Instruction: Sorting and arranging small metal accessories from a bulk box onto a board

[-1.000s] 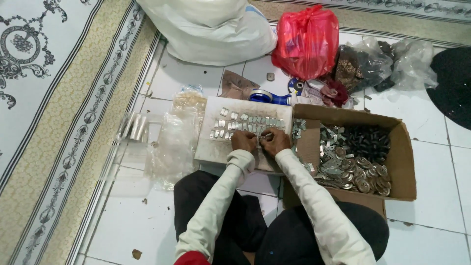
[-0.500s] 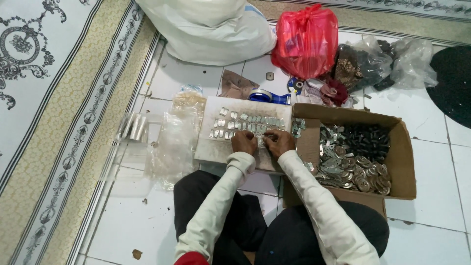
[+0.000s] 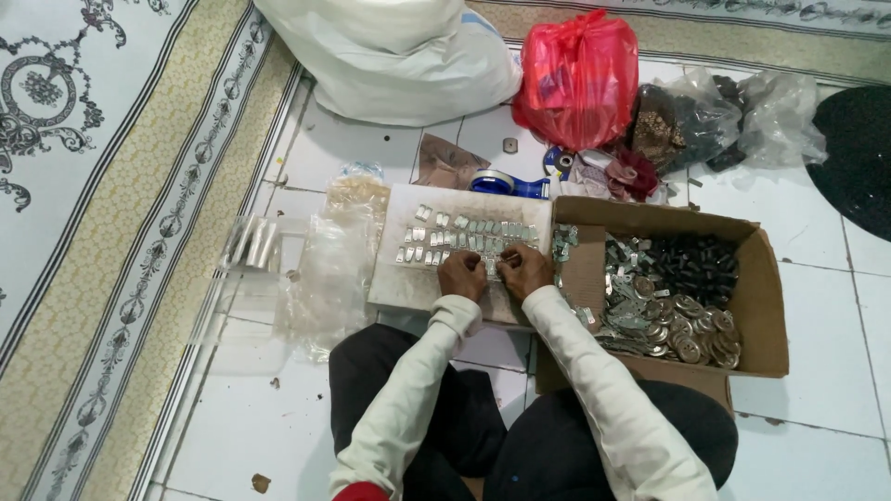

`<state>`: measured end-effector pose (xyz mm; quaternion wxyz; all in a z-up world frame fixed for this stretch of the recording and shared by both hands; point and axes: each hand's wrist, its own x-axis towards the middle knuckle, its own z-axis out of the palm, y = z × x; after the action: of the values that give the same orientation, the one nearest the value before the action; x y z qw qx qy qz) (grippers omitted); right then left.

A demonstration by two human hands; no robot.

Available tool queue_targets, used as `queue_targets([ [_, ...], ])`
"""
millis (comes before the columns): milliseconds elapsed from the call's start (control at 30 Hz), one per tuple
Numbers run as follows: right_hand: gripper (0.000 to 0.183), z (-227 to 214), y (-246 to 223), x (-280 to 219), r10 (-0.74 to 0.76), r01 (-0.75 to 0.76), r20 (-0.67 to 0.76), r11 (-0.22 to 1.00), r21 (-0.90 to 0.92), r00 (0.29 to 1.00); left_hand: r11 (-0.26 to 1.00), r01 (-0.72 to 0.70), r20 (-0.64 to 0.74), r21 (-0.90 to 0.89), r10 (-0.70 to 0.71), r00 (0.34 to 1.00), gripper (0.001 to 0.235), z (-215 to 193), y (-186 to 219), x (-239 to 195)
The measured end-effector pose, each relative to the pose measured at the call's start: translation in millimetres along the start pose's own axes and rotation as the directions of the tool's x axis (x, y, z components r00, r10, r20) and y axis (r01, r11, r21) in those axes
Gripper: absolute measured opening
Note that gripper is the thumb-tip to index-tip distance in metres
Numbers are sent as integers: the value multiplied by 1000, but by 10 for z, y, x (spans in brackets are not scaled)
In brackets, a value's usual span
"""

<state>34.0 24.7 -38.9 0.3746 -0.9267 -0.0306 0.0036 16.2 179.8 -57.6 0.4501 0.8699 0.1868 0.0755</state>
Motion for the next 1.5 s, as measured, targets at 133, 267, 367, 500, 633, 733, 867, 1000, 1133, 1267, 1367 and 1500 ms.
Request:
queue_targets([
  [133,19,-87,-131,-49,-73,72,-8,995,-62,997,1000,-5,-3,-4,5,1000,15,-32,30,-44],
  [267,20,15,-10,-29,-127,120,-44,984,-134,991,999,-31,-8,16,31,999,15,-29,26,-43],
  [367,18,-88,-16,-83,-203,193,-126,977,-86,971,997,-69,-11,27,69,998,15,-18,4,-51],
  [500,13,-588,-227,-176,-99,140,-275,981,131,956,995,-84,-26,-59,82,996,13,-78,175,-138],
  [633,18,-897,425,-7,-76,86,-322,996,19,944,942,-300,-50,-149,296,954,12,88,392,-261],
  [733,20,-1110,689,-38,-25,31,-178,999,31,984,866,-442,14,-234,458,889,20,371,682,-424],
  [867,32,-1024,1224,196,425,-429,57,891,148,903,744,-655,185,-135,668,720,22,671,1098,-585],
  [1000,60,-329,2739,326,254,-179,195,924,-337,947,386,-853,455,351,726,516,15,1122,1163,-471],
  [1133,75,80,3007,262,247,-102,282,889,-446,927,542,-802,513,253,627,586,13,1430,1080,-382],
  [1267,65,130,2833,225,281,-126,294,884,-451,914,103,-873,792,477,380,478,14,1589,1076,-278],
  [1367,57,52,2611,186,314,-153,299,876,-457,901,-23,-870,843,492,261,470,17,1665,1072,-276],
  [1500,31,-587,1709,-48,341,-196,293,882,-429,893,3,-845,828,534,197,524,29,1614,1108,-339],
])
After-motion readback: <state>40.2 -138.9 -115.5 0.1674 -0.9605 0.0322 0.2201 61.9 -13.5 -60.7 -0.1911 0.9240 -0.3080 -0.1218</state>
